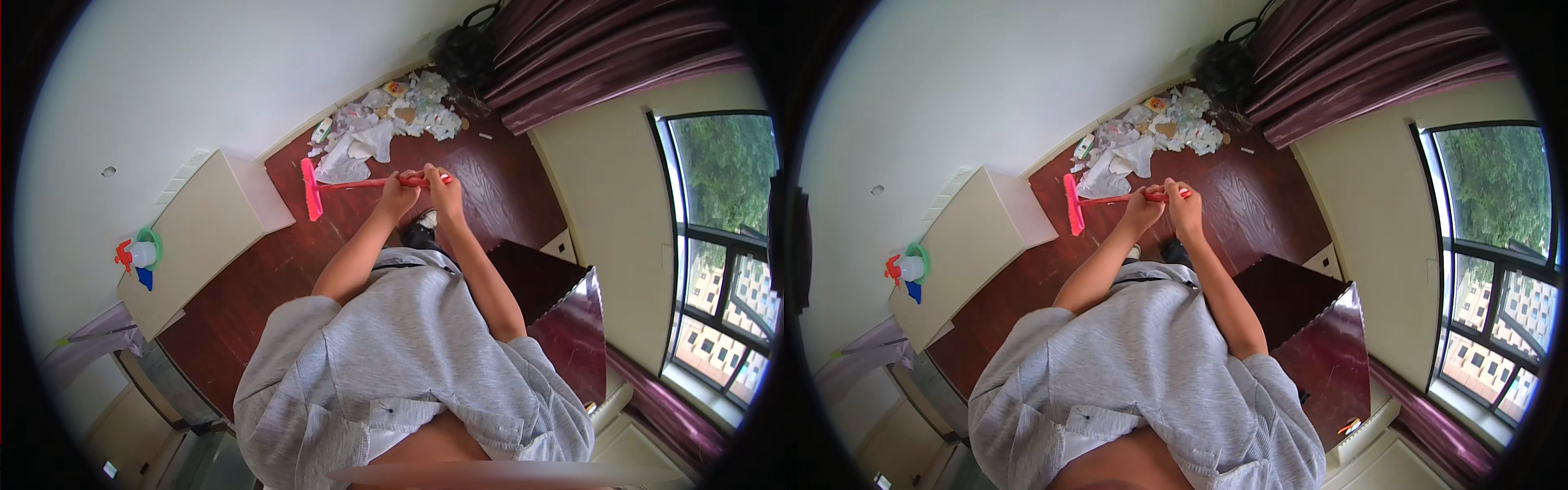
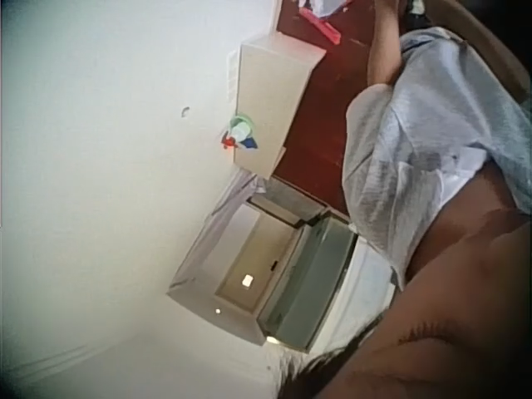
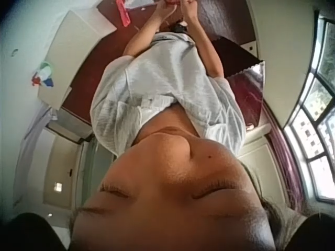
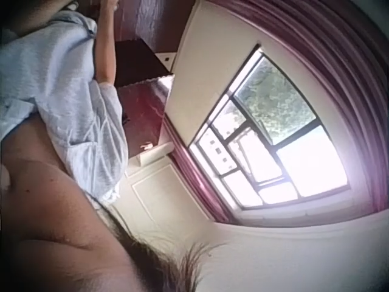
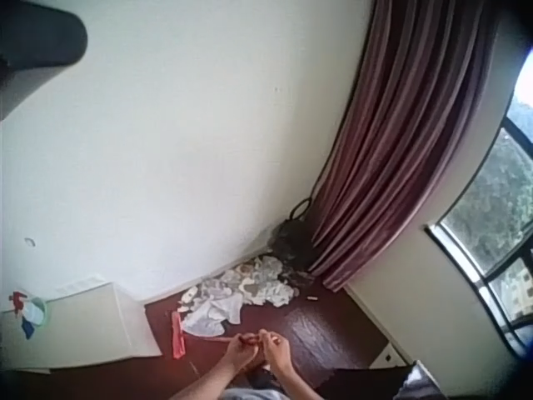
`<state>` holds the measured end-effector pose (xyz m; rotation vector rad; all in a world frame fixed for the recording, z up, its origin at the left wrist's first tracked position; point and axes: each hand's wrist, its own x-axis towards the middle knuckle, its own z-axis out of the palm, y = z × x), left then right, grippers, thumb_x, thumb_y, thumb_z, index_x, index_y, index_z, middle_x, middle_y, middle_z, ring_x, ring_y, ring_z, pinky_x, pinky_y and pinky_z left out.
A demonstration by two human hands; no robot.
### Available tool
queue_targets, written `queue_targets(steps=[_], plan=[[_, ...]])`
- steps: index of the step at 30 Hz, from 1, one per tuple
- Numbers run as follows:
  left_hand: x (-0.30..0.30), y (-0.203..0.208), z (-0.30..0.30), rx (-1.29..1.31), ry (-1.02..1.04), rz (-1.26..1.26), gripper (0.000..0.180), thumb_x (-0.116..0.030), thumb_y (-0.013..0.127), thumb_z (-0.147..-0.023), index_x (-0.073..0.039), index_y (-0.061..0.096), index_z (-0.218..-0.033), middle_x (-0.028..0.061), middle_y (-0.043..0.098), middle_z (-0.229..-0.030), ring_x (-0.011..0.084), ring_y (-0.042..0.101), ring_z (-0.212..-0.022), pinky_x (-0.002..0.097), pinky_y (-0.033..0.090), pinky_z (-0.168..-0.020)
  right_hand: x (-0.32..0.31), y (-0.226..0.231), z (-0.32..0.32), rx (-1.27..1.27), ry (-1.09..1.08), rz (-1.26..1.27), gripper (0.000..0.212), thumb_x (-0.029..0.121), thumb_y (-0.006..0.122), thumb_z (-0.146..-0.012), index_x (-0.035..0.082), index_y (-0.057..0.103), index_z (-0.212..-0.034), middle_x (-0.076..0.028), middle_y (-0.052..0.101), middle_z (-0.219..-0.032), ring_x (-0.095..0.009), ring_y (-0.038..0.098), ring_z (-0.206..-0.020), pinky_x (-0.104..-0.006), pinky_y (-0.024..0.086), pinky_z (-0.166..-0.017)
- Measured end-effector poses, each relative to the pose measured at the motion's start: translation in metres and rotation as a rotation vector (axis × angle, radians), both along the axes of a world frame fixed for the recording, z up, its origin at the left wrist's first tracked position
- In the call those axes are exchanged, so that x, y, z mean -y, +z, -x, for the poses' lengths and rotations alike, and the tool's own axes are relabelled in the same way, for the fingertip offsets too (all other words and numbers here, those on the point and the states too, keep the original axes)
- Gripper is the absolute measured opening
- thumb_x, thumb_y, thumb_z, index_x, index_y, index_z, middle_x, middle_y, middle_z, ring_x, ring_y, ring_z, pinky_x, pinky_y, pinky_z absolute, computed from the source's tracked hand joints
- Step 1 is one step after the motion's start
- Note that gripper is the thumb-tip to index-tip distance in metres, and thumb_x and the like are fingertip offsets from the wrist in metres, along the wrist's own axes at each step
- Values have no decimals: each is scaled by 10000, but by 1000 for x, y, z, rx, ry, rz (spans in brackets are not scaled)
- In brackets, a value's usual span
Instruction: Sweeping paper scraps and debris from a wooden floor into a pile.
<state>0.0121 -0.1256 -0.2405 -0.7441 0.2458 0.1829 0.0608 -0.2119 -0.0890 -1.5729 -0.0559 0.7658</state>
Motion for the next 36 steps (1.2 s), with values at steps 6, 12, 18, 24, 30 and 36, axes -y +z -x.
queue_targets(steps=[6, 12, 18, 24, 30, 36], plan=[[23, 103, -112, -290, -75, -196, 261, -196, 265, -902, -34, 374, -731, 100, 471, -701, 202, 491, -757, 306, 402, -794, 22, 61, -115, 284, 256, -136, 225, 172, 530, -825, 5, 564, -677, -31, 586, -719, -68, 513, -668, -205, 412, -622], [-2, 95, -123, -88, 113, -254, 223, -110, 267, -864, -62, 358, -665, 51, 425, -626, 164, 439, -595, 272, 409, -633, 2, 113, -147, 479, 625, -69, 192, 155, 547, -807, -29, 596, -791, -59, 612, -726, -88, 536, -691, -227, 424, -647], [-35, 127, -134, -319, 206, -129, 244, -174, 266, -863, -84, 314, -641, 27, 358, -593, 148, 365, -549, 277, 351, -572, -34, 60, -172, 211, 562, -204, 209, 172, 539, -834, -21, 584, -768, -23, 579, -708, -71, 498, -671, -222, 414, -635], [-89, 33, -164, -453, 251, -84, 274, -176, 224, -865, -81, 327, -629, 33, 359, -515, 176, 384, -505, 372, 386, -654, -84, -30, -202, -201, 360, -181, 220, 218, 503, -858, 23, 563, -776, -43, 563, -801, -113, 541, -773, -243, 439, -724], [-79, 8, -261, -132, 146, -153, 270, -172, 264, -884, -64, 368, -660, 60, 419, -586, 198, 442, -619, 377, 379, -813, -83, -29, -275, -146, 90, -37, 209, 220, 517, -847, 25, 550, -780, -49, 558, -827, -123, 541, -797, -251, 461, -731], [-70, 62, -341, -287, 66, -153, 320, -232, 269, -908, -3, 452, -781, 123, 524, -751, 274, 494, -804, 390, 379, -829, -73, 31, -370, -117, 170, -63, 173, 173, 521, -844, 5, 558, -844, -51, 567, -868, -127, 537, -815, -244, 460, -729]])
